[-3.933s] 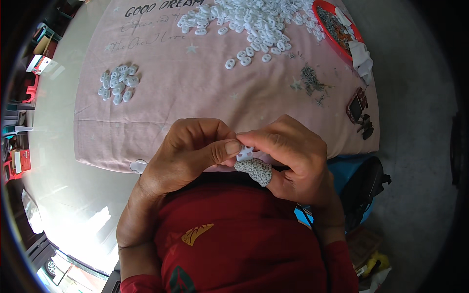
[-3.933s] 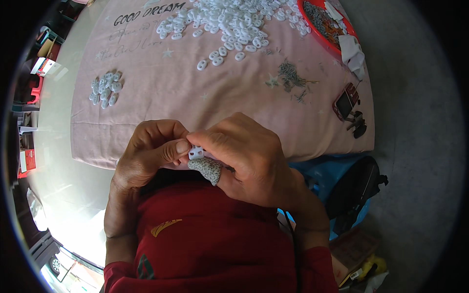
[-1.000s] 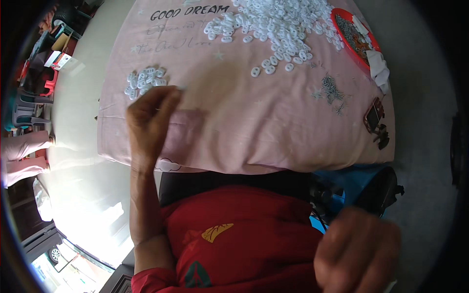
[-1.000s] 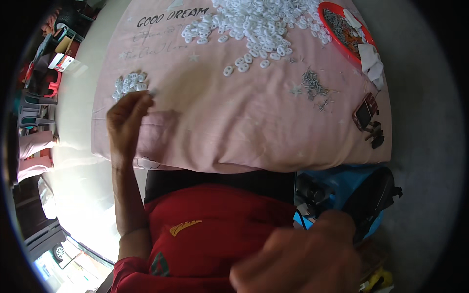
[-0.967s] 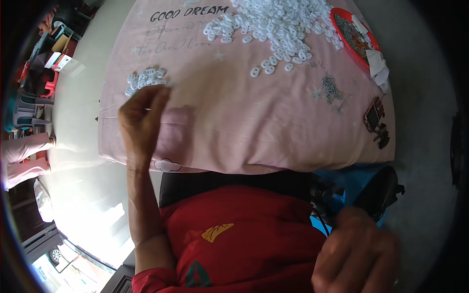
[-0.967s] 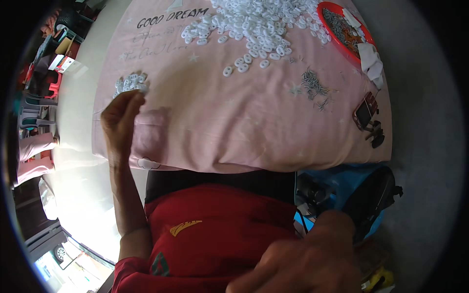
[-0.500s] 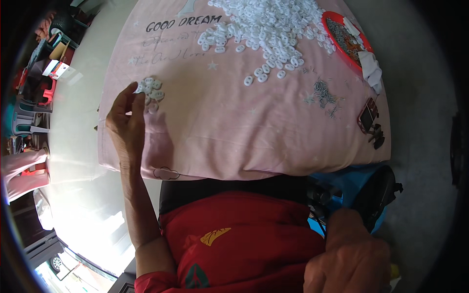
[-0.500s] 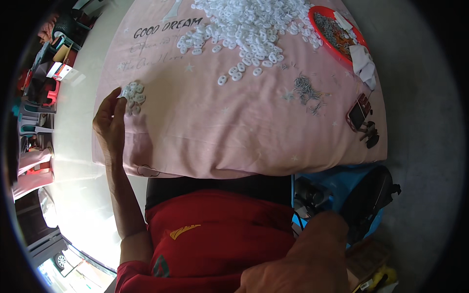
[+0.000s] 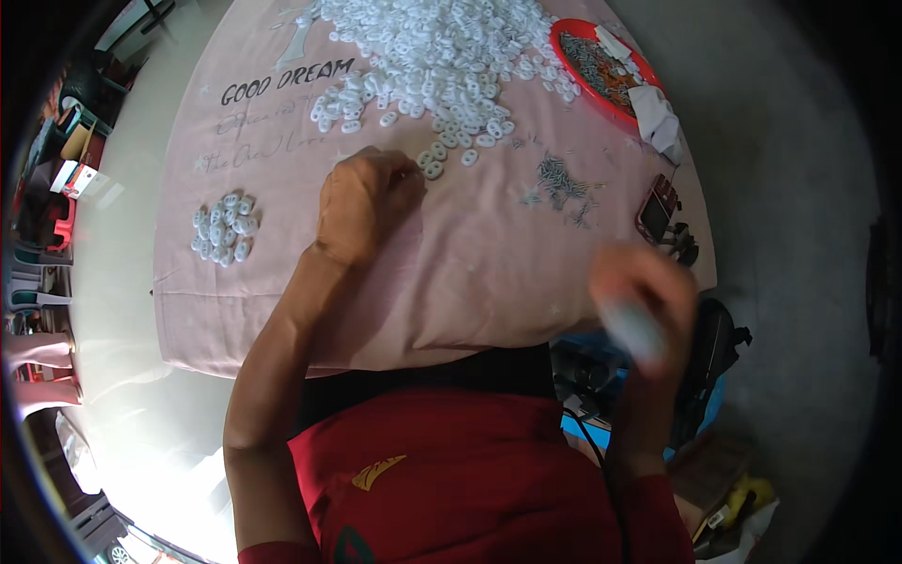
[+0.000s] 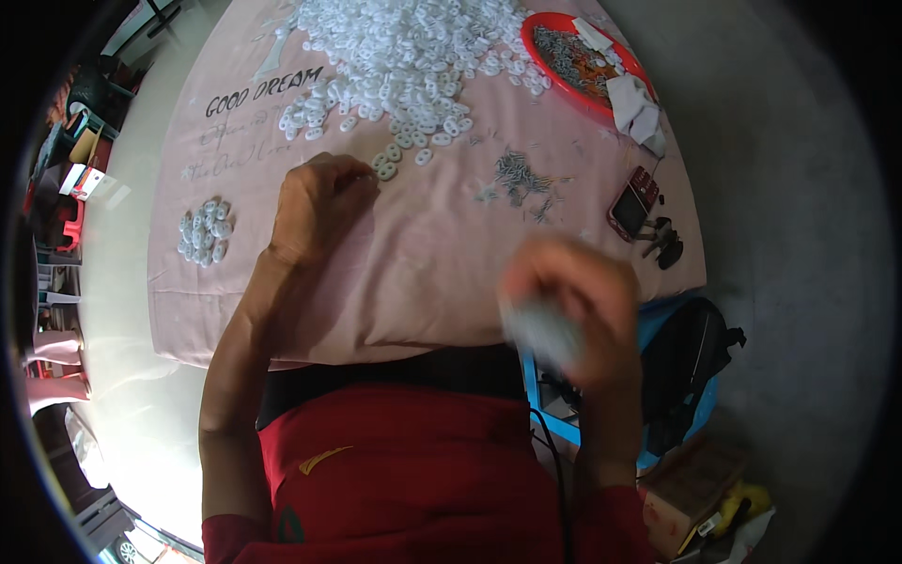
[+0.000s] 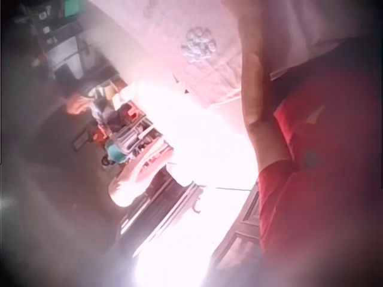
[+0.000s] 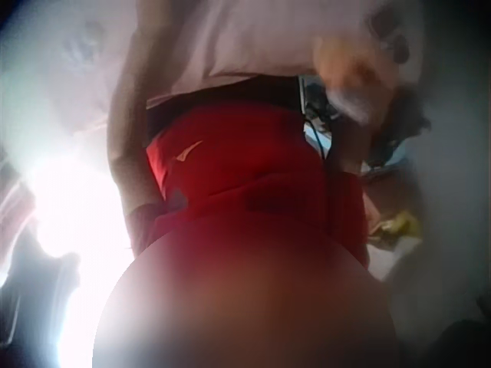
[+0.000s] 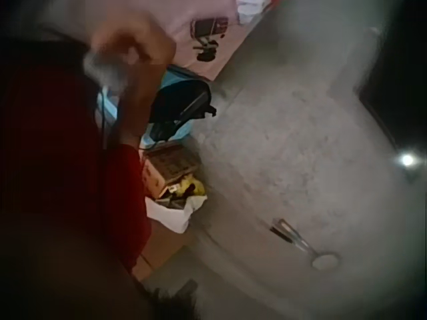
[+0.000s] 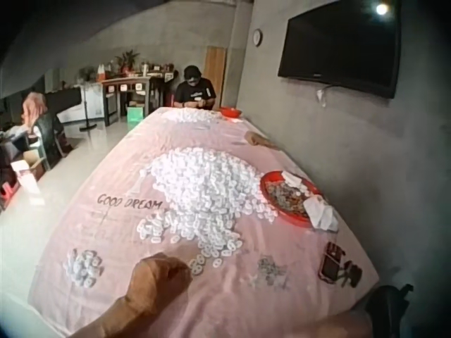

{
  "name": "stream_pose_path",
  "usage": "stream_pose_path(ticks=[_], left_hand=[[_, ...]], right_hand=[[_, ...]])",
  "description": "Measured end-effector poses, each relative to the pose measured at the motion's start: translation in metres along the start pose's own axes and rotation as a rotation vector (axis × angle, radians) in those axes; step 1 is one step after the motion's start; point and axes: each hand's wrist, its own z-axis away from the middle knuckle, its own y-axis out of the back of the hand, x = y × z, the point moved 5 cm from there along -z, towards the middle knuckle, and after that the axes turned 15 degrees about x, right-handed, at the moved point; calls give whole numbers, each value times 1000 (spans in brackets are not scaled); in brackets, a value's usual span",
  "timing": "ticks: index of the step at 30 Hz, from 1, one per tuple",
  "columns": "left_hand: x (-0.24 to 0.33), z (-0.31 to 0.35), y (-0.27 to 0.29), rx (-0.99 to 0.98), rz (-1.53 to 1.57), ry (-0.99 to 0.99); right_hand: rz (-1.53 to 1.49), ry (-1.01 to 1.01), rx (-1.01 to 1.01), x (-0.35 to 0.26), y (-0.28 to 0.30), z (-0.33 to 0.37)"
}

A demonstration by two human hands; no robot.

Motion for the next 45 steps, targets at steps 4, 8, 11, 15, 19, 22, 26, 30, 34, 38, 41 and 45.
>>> stream_pose_path(ticks=[4,8,11,15,19,22,26,30,34,38,41,45], left_hand=[[16,14,-2,-82,114,29],[25,35,2,-113,296,289],[21,49,-4,-139,517,464],[21,59,-11,-188,806,669],[18,65,-13,-207,752,640],[21,67,-13,-207,757,618],[22,68,-14,-199,837,622],[24,68,-13,-168,845,613],[20,71,-13,-161,805,580],[21,71,-12,-180,786,555],[21,70,-12,-173,764,563],[21,70,-12,-156,811,590]], right_hand=[[846,436,54,56,6,-53],[982,483,24,69,-5,-65],[1089,523,-29,79,-8,-68],[1194,482,123,88,11,-71],[1138,494,160,81,22,-71],[1056,532,197,74,14,-75],[1112,578,138,82,-10,-98],[1171,606,120,98,-8,-112],[1231,509,57,94,-11,-105],[1124,509,113,90,-8,-107],[1086,597,155,97,-8,-119],[1138,497,54,102,-5,-124]])
